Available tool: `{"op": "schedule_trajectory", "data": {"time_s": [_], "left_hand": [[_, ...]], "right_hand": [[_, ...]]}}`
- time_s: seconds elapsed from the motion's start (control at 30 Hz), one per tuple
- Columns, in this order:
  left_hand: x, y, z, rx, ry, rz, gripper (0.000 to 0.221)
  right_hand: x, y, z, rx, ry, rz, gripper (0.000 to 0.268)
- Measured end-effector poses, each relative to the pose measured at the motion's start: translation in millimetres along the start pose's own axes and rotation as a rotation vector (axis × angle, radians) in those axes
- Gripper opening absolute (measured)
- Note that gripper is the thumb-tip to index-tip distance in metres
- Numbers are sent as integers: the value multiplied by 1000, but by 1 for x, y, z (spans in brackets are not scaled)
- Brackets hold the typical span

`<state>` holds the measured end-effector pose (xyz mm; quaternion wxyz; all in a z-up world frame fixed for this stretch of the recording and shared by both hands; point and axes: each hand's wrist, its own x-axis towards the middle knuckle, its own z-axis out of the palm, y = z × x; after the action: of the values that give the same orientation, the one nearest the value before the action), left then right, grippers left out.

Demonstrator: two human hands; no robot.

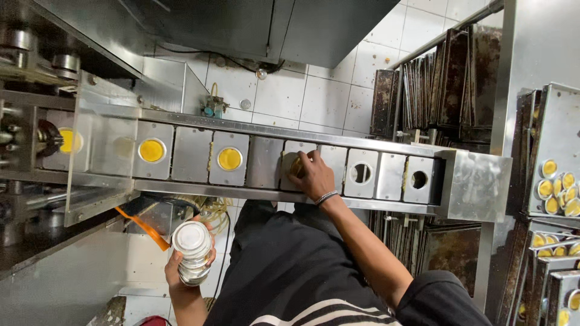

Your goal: The person picks up metal egg tart molds from a tray and places them individually into circular cutouts on a moving conveyor belt system.

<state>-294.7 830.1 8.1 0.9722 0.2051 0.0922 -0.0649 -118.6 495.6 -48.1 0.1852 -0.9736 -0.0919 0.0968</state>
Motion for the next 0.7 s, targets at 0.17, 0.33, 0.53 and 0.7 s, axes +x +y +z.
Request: {"op": "schedule_trajectory", "data": {"time_s": [0.17, 0.33, 0.53, 0.7], "left_hand": [[1, 0, -4, 2, -17, -17, 79], [1, 4, 4, 66, -6, 6, 79], [0, 1, -15, 21, 0, -16, 85], [15, 6, -5, 25, -17, -80, 83]], "right_hand": [[1, -16, -3, -29, -115, 24, 65], [-9, 5, -26, 81, -189, 234, 91], [-17, 44, -57, -15, -232, 529, 77], [-21, 31, -53, 44, -150, 291, 65]]}}
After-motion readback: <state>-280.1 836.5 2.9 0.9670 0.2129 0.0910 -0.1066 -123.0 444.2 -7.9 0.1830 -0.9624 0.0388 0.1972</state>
